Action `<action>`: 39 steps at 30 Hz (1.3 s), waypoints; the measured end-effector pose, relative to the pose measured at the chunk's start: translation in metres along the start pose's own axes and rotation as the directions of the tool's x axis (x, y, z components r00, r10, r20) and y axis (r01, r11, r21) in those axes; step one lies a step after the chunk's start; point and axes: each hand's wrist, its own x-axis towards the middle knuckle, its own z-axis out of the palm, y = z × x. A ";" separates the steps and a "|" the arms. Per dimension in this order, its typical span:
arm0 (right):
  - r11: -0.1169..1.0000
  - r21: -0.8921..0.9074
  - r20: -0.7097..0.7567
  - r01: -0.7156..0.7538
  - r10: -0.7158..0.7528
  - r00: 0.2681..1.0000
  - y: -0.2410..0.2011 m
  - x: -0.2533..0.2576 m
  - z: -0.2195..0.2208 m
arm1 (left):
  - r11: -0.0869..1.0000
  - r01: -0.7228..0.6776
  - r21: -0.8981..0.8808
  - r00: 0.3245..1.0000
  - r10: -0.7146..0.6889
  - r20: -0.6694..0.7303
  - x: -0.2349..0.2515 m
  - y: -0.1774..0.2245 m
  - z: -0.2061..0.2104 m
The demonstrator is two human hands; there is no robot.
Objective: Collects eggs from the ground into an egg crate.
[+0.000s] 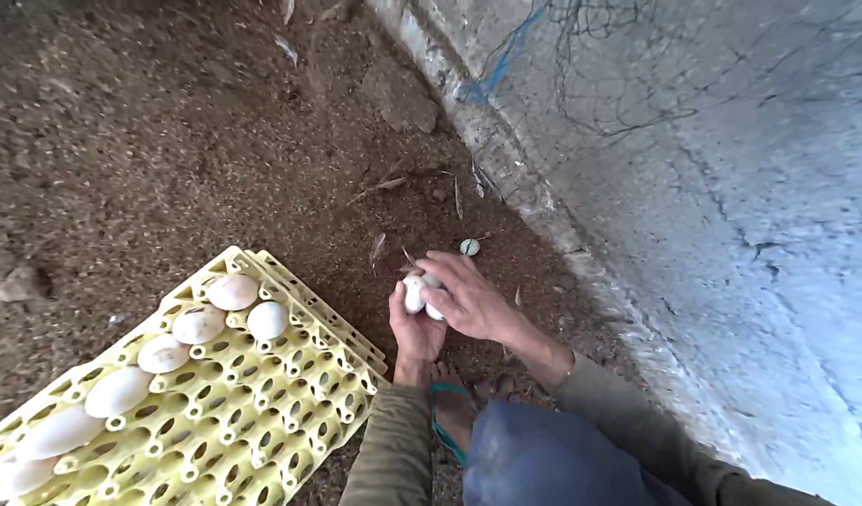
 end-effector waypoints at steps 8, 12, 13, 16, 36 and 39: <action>0.920 -0.252 -0.694 -0.299 0.043 0.719 0.110 0.009 -0.023 | 0.942 0.030 0.335 0.992 -0.068 0.103 -0.030 0.018 -0.008; 0.915 -0.234 -0.352 -0.328 0.234 0.906 0.152 0.030 0.007 | 0.771 -0.157 0.617 0.965 -0.013 0.262 -0.072 0.059 -0.001; 0.915 -0.261 -0.219 -0.309 0.255 0.942 0.161 0.039 0.017 | 0.696 -0.236 0.678 0.945 0.000 0.328 -0.083 0.073 0.000; 0.885 -0.368 0.039 -0.287 0.323 0.946 0.175 0.068 0.033 | 0.444 -0.401 0.801 0.911 0.106 0.398 -0.122 0.112 0.003; 0.811 0.226 0.018 0.540 -0.558 0.830 -0.121 0.072 0.050 | 0.212 -0.274 0.938 0.915 0.357 0.187 -0.284 0.187 -0.098; 0.620 -0.025 0.079 0.784 -0.781 0.620 -0.153 0.088 0.095 | 0.256 -0.337 0.906 0.903 0.362 0.233 -0.279 0.183 -0.096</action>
